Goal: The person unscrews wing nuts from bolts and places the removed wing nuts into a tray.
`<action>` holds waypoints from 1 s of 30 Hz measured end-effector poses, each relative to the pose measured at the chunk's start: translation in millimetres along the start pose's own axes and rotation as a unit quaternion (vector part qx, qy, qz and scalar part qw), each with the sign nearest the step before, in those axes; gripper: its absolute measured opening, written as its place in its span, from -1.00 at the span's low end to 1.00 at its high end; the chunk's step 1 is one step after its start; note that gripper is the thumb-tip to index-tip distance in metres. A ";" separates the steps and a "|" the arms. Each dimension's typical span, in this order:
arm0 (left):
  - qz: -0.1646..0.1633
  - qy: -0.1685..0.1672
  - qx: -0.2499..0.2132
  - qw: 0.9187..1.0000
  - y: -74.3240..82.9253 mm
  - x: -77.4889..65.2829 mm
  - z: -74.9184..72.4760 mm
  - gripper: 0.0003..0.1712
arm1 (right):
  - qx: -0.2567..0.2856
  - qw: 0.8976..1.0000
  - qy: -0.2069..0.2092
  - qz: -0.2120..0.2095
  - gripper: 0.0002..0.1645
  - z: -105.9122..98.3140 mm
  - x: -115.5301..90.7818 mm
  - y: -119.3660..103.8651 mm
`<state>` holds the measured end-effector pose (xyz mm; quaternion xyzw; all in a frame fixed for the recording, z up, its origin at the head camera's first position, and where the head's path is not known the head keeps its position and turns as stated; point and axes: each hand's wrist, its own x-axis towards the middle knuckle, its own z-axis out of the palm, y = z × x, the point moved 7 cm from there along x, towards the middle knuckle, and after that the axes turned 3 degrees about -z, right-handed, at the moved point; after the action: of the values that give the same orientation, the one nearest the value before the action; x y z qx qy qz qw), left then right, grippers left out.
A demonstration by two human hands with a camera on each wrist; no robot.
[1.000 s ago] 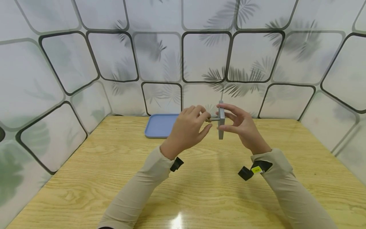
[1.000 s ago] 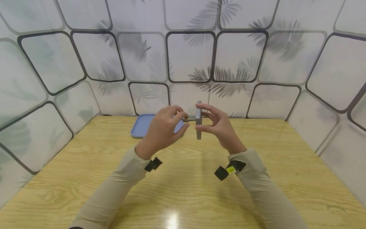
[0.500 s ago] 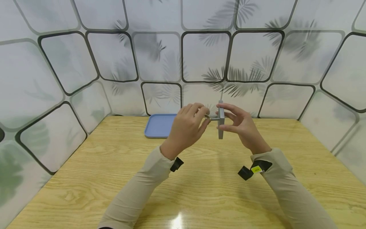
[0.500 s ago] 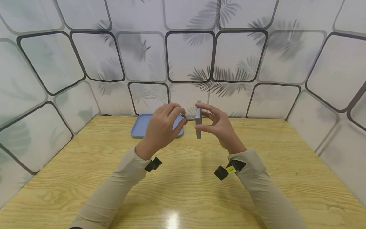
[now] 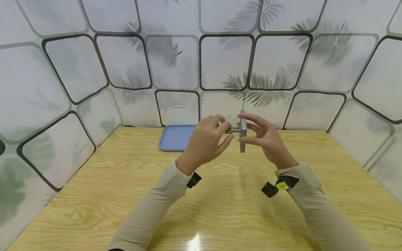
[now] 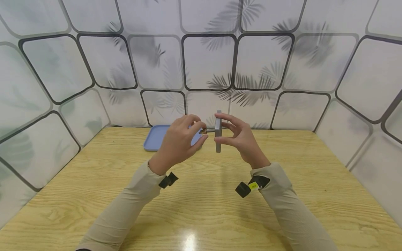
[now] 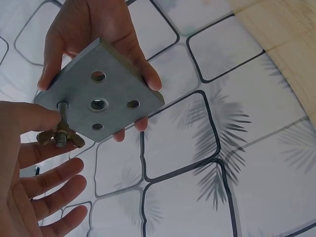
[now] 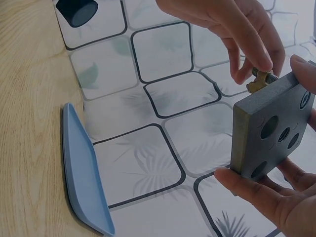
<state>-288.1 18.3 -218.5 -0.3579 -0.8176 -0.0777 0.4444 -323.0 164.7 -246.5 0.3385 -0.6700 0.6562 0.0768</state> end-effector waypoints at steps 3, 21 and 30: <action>-0.004 0.001 0.008 1.000 -1.1 0.5 0.1 -0.83 | 0.002 1.000 0.000 -0.002 -0.29 -0.3 0.0 -0.1; -0.024 0.088 0.003 0.996 -4.5 1.3 -10.4 -0.85 | 0.006 1.000 0.003 0.004 -0.30 0.2 -0.2 -0.8; -0.017 0.057 -0.019 0.998 -3.6 0.8 -6.5 -0.85 | 0.000 1.000 0.001 0.002 -0.30 -0.2 0.0 -0.1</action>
<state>-286.5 13.1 -213.3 -0.3470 -0.7955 -0.1213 0.4818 -323.0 164.9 -246.5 0.3368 -0.6704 0.6568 0.0761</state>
